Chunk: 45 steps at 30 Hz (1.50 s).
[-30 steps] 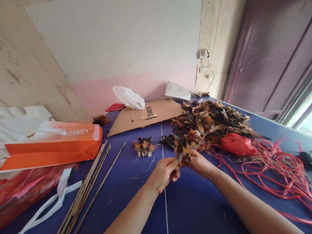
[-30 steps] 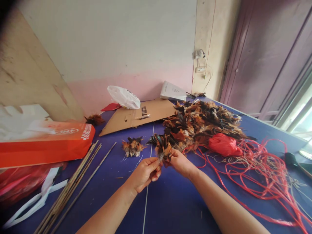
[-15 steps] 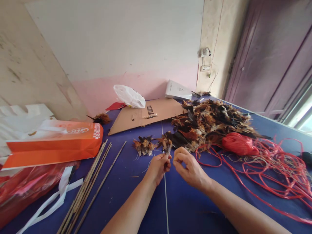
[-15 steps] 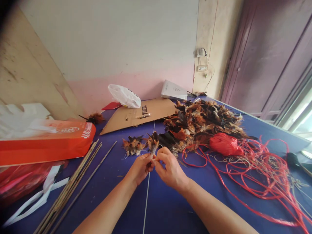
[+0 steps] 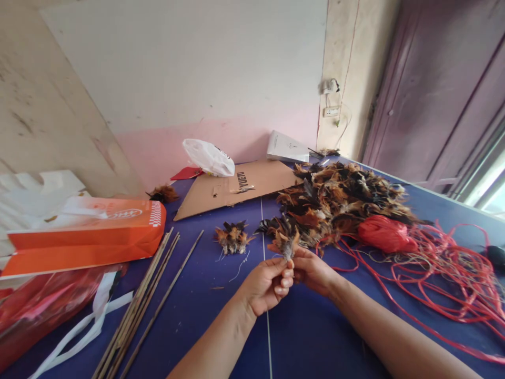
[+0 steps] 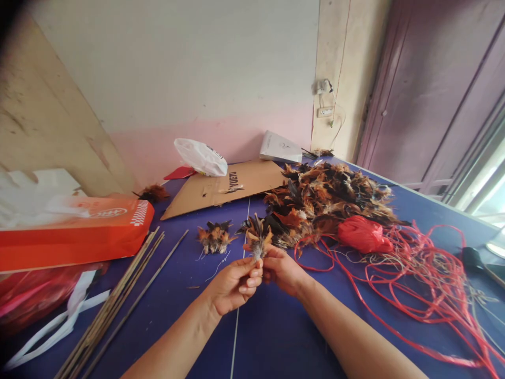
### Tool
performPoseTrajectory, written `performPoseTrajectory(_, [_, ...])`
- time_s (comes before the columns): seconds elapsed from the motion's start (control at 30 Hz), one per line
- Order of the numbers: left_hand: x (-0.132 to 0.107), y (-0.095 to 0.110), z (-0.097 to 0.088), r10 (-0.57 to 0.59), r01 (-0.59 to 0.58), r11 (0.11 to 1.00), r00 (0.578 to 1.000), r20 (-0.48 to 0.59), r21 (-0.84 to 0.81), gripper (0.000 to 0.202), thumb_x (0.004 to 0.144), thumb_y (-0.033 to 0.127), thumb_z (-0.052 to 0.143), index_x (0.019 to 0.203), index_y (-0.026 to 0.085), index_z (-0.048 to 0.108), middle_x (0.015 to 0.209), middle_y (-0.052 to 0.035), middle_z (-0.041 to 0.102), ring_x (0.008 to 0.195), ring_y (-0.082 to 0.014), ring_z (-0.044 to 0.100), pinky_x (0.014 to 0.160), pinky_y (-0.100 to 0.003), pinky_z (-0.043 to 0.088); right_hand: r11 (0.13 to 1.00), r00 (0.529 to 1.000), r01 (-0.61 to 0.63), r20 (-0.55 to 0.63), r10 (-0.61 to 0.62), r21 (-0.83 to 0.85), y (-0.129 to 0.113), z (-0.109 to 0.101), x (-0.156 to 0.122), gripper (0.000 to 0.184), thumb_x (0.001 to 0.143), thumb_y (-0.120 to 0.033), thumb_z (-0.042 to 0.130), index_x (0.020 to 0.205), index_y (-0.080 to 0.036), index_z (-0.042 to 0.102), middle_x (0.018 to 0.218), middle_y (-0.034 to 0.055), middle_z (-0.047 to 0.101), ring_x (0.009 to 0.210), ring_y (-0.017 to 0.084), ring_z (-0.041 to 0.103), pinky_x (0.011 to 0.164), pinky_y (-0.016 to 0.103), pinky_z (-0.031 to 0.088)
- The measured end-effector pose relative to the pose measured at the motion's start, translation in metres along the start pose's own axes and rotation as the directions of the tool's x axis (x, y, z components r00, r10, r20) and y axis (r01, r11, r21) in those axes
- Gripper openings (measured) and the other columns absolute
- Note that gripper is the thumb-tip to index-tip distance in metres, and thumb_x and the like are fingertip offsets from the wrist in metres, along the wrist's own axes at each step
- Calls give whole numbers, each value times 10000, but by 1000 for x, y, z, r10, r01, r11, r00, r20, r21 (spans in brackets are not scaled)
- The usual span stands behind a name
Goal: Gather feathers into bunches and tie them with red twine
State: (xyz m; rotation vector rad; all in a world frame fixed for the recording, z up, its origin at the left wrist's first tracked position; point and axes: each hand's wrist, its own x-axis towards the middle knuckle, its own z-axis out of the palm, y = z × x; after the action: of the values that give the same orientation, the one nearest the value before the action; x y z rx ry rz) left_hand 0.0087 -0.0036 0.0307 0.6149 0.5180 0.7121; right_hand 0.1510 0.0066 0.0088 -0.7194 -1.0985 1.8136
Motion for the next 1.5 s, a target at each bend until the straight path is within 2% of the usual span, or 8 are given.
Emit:
performPoseTrajectory(0.17, [-3, 4, 1, -50, 50, 999, 998, 36, -12, 122, 744, 192, 596, 741, 70, 587, 571, 12, 406, 443, -20, 407, 330, -82, 231, 1000, 1000, -2, 7, 3, -27, 2, -3, 3, 257, 596, -343, 678, 706, -136, 573, 557, -26, 512, 480, 64, 451, 499, 209, 366])
performPoseTrajectory(0.3, [1, 6, -8, 4, -4, 1000, 1000, -21, 10, 103, 753, 175, 581, 742, 72, 587, 578, 11, 421, 453, -19, 420, 341, -82, 248, 948, 988, 74, -109, -113, -310, 2, -6, 6, 241, 649, -364, 625, 635, -130, 568, 544, -23, 512, 460, 63, 425, 480, 207, 347])
performPoseTrajectory(0.47, [11, 2, -21, 130, -101, 984, 971, -200, 150, 115, 729, 193, 600, 709, 82, 581, 545, 14, 451, 435, -34, 443, 345, -106, 266, 675, 929, 71, -197, -313, -735, -1, -5, 2, 181, 725, -296, 525, 650, -152, 606, 527, -18, 515, 480, 94, 434, 477, 216, 330])
performPoseTrajectory(0.6, [17, -2, -26, 252, -162, 937, 928, -274, 310, 138, 710, 226, 607, 685, 93, 578, 510, 21, 467, 406, -49, 443, 339, -136, 278, 417, 855, 192, -57, -515, -888, -3, 1, -5, 169, 750, -228, 496, 627, -172, 598, 636, 14, 549, 603, 126, 488, 576, 235, 372])
performPoseTrajectory(0.7, [18, -5, -27, 291, -175, 902, 922, -255, 395, 174, 692, 258, 616, 639, 102, 562, 501, 17, 480, 399, -63, 450, 343, -159, 293, 324, 808, 271, 31, -589, -906, -4, 8, -9, 161, 762, -181, 476, 634, -174, 574, 740, 38, 532, 662, 129, 494, 609, 236, 387])
performPoseTrajectory(0.93, [17, -6, -24, 146, -69, 957, 954, -264, 280, 165, 678, 221, 618, 606, 114, 515, 503, 27, 469, 403, -46, 433, 356, -147, 283, 296, 801, 411, 186, -570, -862, -2, 10, -10, 147, 793, -136, 427, 692, -174, 526, 847, 49, 547, 735, 126, 510, 686, 238, 400])
performPoseTrajectory(1.13, [19, -9, -26, 124, -22, 947, 945, -303, 320, 130, 688, 177, 580, 602, 120, 502, 477, 34, 450, 374, -48, 422, 341, -151, 279, 434, 880, 280, 49, -472, -856, 4, 2, -2, 130, 792, -111, 401, 707, -175, 476, 686, -11, 546, 565, 88, 469, 565, 209, 380])
performPoseTrajectory(1.5, [21, -13, -27, 205, -10, 834, 934, -293, 551, 226, 650, 302, 591, 538, 142, 478, 434, 45, 438, 335, -69, 430, 310, -184, 285, 228, 860, 321, 182, -477, -919, 0, 6, -7, 121, 806, -114, 384, 749, -175, 472, 769, 23, 554, 692, 120, 494, 643, 238, 373])
